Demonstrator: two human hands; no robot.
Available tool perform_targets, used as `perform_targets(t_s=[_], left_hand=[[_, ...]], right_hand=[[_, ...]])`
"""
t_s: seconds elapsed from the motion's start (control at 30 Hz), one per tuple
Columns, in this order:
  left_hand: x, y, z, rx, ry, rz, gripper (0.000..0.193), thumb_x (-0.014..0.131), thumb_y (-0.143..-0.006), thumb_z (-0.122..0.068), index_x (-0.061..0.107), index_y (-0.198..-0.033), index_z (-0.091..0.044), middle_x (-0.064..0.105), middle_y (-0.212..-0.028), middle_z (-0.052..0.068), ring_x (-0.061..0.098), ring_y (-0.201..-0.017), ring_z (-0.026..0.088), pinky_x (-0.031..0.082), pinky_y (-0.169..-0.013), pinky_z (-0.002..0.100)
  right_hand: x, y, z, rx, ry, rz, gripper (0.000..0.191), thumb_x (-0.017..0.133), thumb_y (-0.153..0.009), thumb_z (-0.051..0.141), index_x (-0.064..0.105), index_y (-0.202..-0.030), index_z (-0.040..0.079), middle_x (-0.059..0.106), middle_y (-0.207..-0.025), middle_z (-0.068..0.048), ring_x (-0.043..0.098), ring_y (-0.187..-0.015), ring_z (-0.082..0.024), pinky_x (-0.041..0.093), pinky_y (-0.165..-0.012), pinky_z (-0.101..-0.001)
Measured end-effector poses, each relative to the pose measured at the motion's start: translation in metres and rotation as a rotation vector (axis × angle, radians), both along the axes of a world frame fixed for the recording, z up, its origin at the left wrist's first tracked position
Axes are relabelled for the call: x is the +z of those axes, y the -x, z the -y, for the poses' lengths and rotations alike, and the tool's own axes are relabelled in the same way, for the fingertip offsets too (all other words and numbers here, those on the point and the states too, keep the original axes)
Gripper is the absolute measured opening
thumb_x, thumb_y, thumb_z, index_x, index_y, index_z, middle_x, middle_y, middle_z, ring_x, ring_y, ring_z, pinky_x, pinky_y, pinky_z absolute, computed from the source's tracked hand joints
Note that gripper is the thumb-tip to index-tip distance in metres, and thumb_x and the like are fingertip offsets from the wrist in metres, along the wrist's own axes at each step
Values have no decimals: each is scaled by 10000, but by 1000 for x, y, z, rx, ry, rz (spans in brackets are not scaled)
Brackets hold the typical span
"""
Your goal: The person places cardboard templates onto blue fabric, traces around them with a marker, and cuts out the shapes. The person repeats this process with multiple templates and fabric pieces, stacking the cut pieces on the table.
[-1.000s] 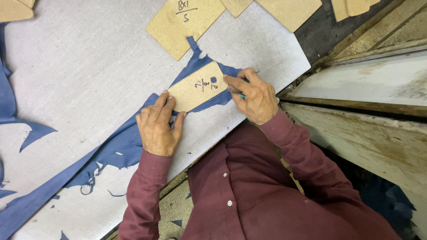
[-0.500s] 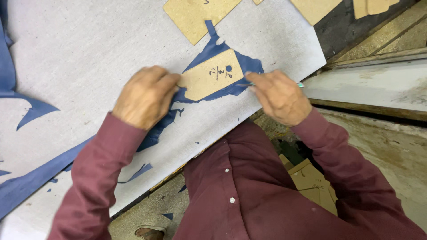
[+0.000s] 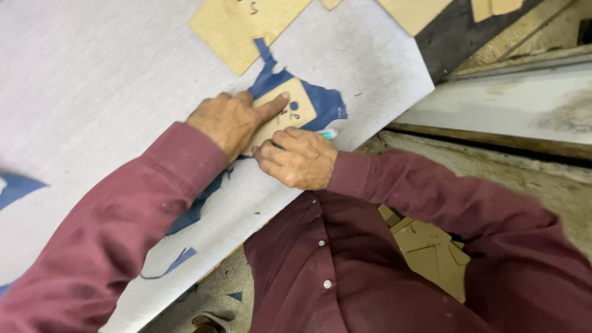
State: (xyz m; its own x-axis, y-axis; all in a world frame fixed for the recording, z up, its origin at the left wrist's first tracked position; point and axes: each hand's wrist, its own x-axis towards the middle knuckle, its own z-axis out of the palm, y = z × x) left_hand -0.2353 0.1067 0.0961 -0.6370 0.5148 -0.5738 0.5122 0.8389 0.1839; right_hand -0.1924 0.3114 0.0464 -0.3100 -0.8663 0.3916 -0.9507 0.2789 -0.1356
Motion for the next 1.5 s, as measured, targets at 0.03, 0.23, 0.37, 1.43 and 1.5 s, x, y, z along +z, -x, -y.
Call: perform_targets(t_s=[0.03, 0.23, 0.37, 1.43, 1.5], left_hand=[[0, -1, 0, -28, -2, -48, 826, 625, -935, -102, 274, -1616, -411, 648, -1083, 168, 704, -869, 297, 616, -719, 411], [-10, -15, -5, -19, 21, -229, 662, 525, -987, -135, 346, -1572, -389, 673, -997, 118, 689, -805, 270, 569, -680, 417], [-19, -28, -11, -6, -94, -449, 593, 552, -976, -98, 463, -1548, -228, 687, -977, 101, 695, -807, 265, 576, -660, 405], [-57, -136, -91, 625, -250, -533, 1121, 539, -801, -854, 442, -1538, -16, 284, -1521, 316, 207, -1439, 545, 147, -1207, 671], [-48, -134, -93, 641, -240, -503, 1180, 530, -778, -856, 421, -1586, -3, 269, -1506, 316, 188, -1440, 551, 127, -1218, 670]], right_hand=[[13, 14, -12, 3, -8, -22, 166, 663, -899, 96, 698, -1039, 13, 630, -994, -65, 617, -873, -191, 547, -733, -325], [88, 68, -109, -217, -222, -68, 163, 713, -965, 76, 729, -1115, 14, 730, -988, -114, 667, -819, -181, 575, -701, -317], [37, 4, -67, -648, 265, 372, 180, 761, -980, 56, 714, -1137, -19, 702, -951, -153, 683, -736, -221, 564, -621, -356], [19, 102, -25, 99, -117, -74, 208, 707, -966, 64, 689, -1150, -31, 679, -1011, -98, 660, -913, -210, 578, -799, -338], [53, 136, -79, 107, -320, -159, 106, 708, -980, 22, 700, -1084, 4, 711, -1032, -118, 673, -933, -212, 590, -837, -336]])
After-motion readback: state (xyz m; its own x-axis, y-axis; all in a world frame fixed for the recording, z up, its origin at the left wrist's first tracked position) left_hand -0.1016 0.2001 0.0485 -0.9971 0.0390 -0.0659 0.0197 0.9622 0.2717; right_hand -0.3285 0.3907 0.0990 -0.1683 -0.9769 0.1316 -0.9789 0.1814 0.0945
